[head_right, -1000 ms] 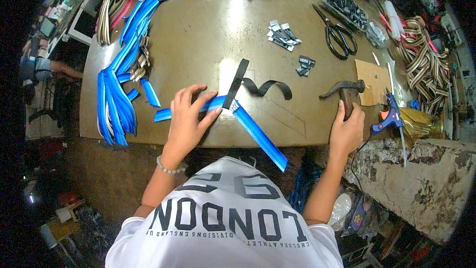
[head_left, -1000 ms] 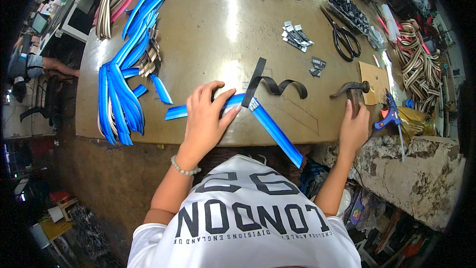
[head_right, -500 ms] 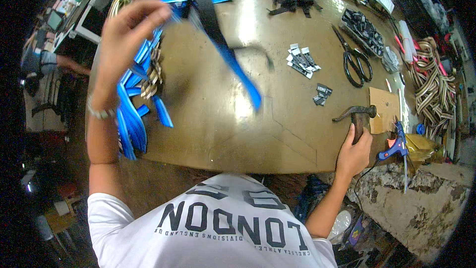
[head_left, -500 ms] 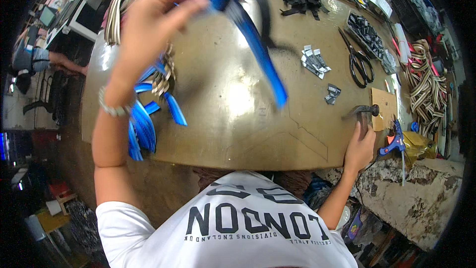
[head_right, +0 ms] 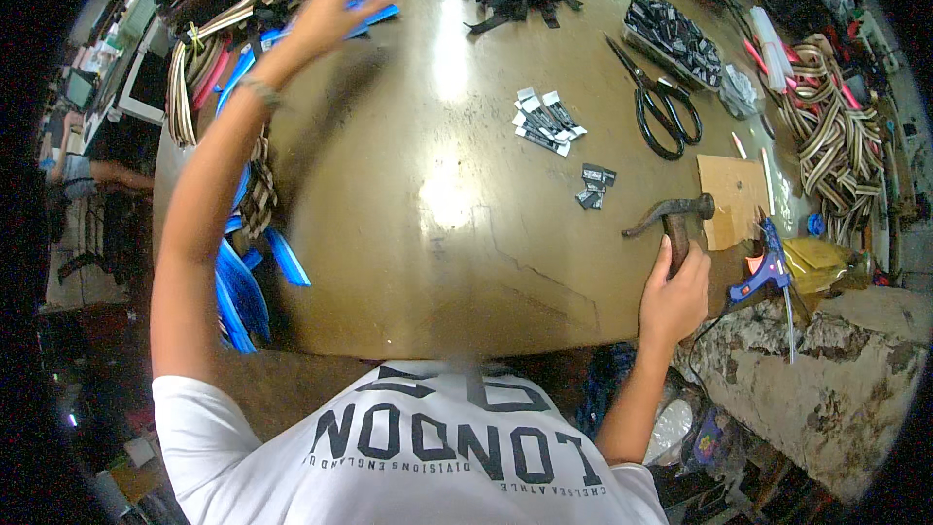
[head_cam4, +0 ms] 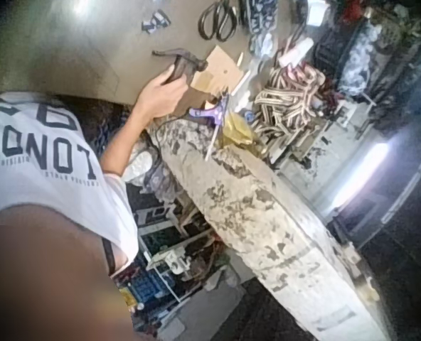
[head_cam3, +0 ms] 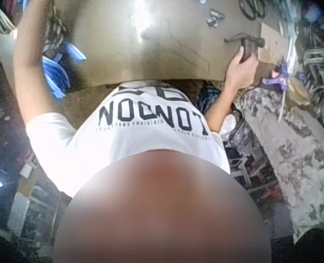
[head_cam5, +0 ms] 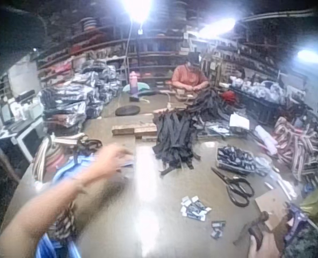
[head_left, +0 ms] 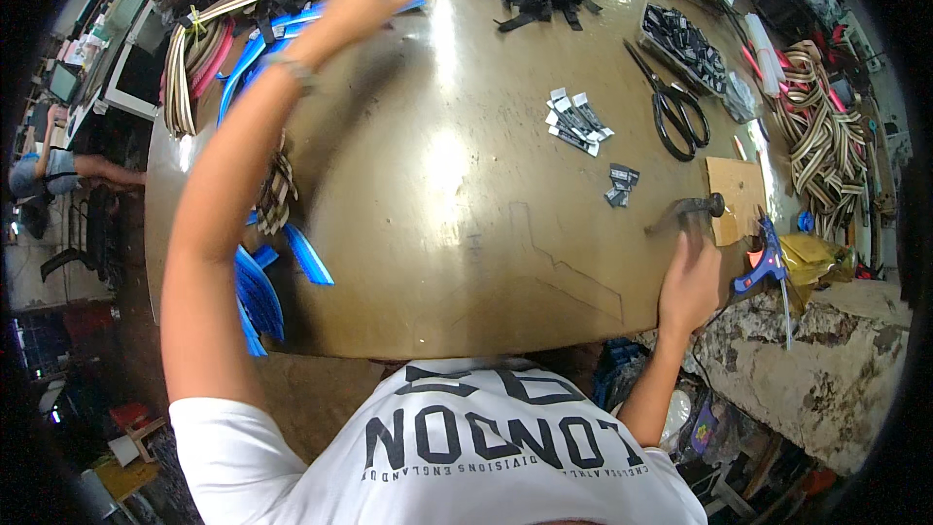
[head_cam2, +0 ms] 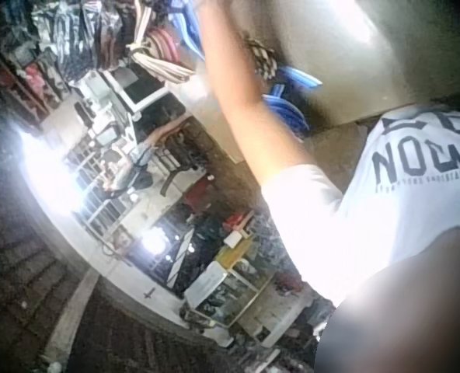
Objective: The person assembles a strap by attaching blue ribbons to a black strap using a hot glue gun and metal clips. They repeatedly apply glue, position the ribbons, and secure them with clips while working at a cluttered table.
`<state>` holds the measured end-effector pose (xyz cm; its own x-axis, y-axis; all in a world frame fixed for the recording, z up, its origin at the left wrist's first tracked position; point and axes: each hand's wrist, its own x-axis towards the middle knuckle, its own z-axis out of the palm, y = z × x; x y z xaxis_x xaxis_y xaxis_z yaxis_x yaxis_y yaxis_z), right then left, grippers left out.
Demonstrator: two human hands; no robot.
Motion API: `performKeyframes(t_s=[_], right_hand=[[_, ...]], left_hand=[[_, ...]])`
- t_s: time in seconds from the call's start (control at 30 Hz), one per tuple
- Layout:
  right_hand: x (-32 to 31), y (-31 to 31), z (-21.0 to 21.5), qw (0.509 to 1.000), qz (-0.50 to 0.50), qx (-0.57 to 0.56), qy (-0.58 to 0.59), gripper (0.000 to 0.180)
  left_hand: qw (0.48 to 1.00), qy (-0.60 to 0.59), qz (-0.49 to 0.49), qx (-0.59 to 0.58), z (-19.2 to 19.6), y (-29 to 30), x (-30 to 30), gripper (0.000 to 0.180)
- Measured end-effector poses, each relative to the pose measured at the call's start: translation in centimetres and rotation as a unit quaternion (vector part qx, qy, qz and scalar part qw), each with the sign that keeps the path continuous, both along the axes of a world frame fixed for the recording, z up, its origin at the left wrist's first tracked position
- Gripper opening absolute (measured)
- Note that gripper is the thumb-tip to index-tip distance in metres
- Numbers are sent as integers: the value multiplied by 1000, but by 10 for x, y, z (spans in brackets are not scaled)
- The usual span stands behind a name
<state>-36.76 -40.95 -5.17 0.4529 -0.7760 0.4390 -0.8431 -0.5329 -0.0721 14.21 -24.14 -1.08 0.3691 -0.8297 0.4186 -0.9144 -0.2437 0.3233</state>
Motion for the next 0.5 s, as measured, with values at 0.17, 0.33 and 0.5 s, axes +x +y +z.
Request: performKeyframes(t_s=[0.17, 0.33, 0.5], right_hand=[[-6, 0, 6, 999, 39, -2, -23, 35], [10, 24, 31, 981, 120, -31, -146, 29], [92, 98, 35, 385, 298, 776, -401, 40]], left_hand=[[963, -167, 66, 202, -19, -100, -97, 31], [982, 180, 54, 32, 0, -52, -137, 31], [723, 670, 80, -150, -4, 70, -234, 18]])
